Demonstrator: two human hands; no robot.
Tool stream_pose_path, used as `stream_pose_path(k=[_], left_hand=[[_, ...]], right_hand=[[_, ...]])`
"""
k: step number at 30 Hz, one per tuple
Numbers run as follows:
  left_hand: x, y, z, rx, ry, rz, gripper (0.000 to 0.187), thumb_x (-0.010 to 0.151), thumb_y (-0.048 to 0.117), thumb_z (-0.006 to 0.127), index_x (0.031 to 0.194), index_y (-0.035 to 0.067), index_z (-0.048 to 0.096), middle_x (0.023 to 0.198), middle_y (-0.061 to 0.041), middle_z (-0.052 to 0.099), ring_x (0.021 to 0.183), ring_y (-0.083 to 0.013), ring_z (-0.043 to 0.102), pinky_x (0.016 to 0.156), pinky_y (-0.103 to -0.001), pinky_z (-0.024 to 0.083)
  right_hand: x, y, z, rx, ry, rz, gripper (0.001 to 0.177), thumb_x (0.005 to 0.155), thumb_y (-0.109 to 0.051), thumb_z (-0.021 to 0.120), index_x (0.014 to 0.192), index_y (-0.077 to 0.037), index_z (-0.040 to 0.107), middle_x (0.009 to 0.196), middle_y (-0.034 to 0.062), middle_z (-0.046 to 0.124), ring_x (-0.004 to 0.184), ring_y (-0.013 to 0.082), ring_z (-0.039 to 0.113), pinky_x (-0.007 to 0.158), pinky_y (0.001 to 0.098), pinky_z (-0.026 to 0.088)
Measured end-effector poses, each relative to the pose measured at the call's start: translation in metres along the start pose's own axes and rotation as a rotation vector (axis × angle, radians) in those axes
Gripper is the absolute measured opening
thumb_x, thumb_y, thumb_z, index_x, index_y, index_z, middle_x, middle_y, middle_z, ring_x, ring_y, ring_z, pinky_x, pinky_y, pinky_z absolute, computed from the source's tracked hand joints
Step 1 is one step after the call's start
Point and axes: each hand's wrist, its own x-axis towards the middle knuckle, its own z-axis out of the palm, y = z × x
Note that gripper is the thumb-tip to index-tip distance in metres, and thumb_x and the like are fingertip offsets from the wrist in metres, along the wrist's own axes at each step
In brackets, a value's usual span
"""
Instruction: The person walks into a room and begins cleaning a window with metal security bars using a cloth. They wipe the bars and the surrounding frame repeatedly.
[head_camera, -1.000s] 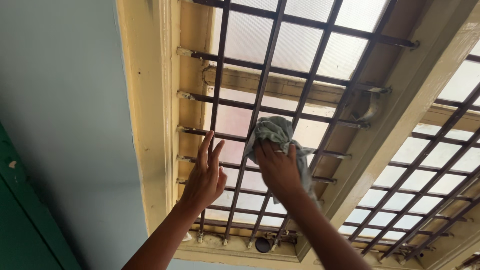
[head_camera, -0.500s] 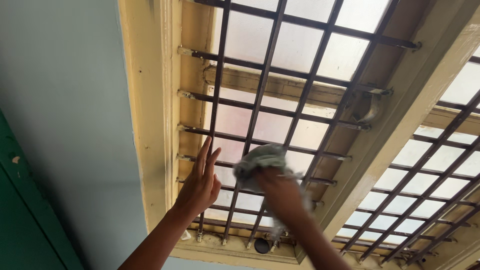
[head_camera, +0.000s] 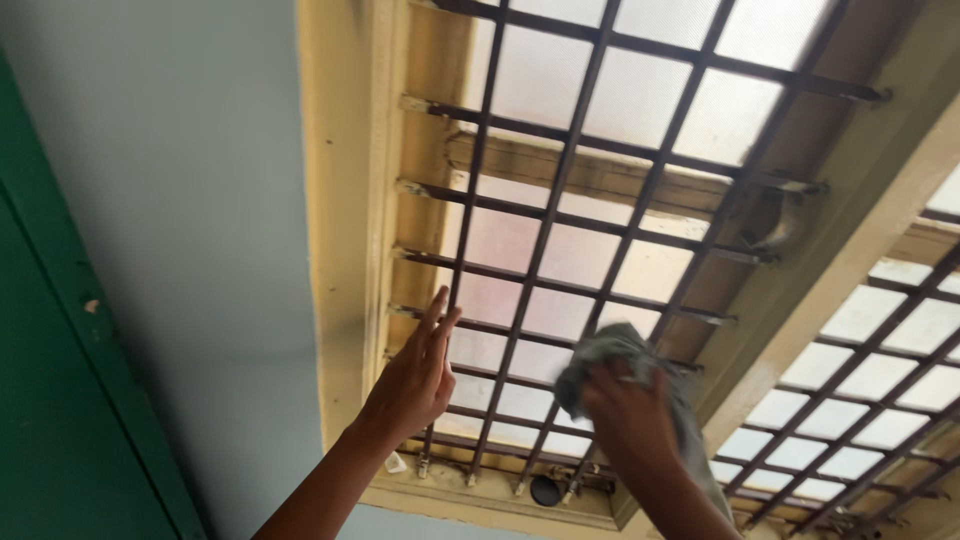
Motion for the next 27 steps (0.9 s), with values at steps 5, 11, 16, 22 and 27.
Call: stream_pose_path(k=[5, 11, 16, 22, 27], left_hand=[[-0.005, -0.006, -0.012, -0.075, -0.085, -0.122, 0.074, 0.086, -0.009, 0.055, 0.153, 0.002, 0.027, 0.167, -0.022, 0.022, 0.101, -0.0313, 0.071, 0.068, -0.032, 0.061], [-0.01, -0.012, -0.018, -0.169, -0.042, -0.096, 0.079, 0.083, -0.011, 0.055, 0.155, 0.003, 0.026, 0.167, -0.022, 0.023, 0.101, -0.0305, 0.072, 0.066, -0.032, 0.061], [-0.019, -0.02, -0.022, -0.172, 0.01, -0.011, 0.085, 0.082, -0.01, 0.058, 0.158, 0.003, 0.021, 0.166, -0.023, 0.022, 0.117, -0.0385, 0.066, 0.069, -0.032, 0.061], [-0.024, -0.025, -0.025, -0.195, -0.009, -0.018, 0.084, 0.082, -0.009, 0.056, 0.158, 0.002, 0.022, 0.166, -0.021, 0.024, 0.124, -0.037, 0.062, 0.076, -0.033, 0.061], [-0.028, -0.031, -0.04, -0.231, -0.075, -0.169, 0.08, 0.085, -0.008, 0.054, 0.158, 0.004, 0.023, 0.167, -0.019, 0.025, 0.122, -0.0342, 0.062, 0.08, -0.034, 0.061]], right_hand=[[-0.015, 0.004, -0.026, 0.201, 0.236, 0.052, 0.048, 0.08, -0.008, 0.066, 0.126, -0.019, 0.068, 0.132, 0.0012, 0.057, 0.126, 0.0256, 0.054, 0.103, 0.0636, 0.043], [0.04, -0.067, -0.006, 0.139, 0.519, -0.216, 0.049, 0.082, -0.004, 0.061, 0.123, -0.032, 0.068, 0.138, 0.0107, 0.053, 0.128, 0.0342, 0.052, 0.103, 0.0678, 0.045], [0.102, -0.132, 0.008, 0.185, 0.327, -0.101, 0.034, 0.094, -0.014, 0.059, 0.128, -0.012, 0.06, 0.137, 0.0103, 0.053, 0.123, 0.0273, 0.054, 0.107, 0.0718, 0.037], [0.098, -0.108, 0.005, 0.016, 0.246, -0.256, 0.064, 0.075, -0.01, 0.066, 0.138, -0.01, 0.058, 0.137, 0.0137, 0.055, 0.115, 0.0293, 0.055, 0.093, 0.0625, 0.041], [0.062, -0.107, -0.029, -0.053, 0.378, -0.224, 0.04, 0.081, -0.013, 0.069, 0.12, -0.006, 0.063, 0.128, 0.0116, 0.058, 0.124, 0.026, 0.052, 0.094, 0.061, 0.04]])
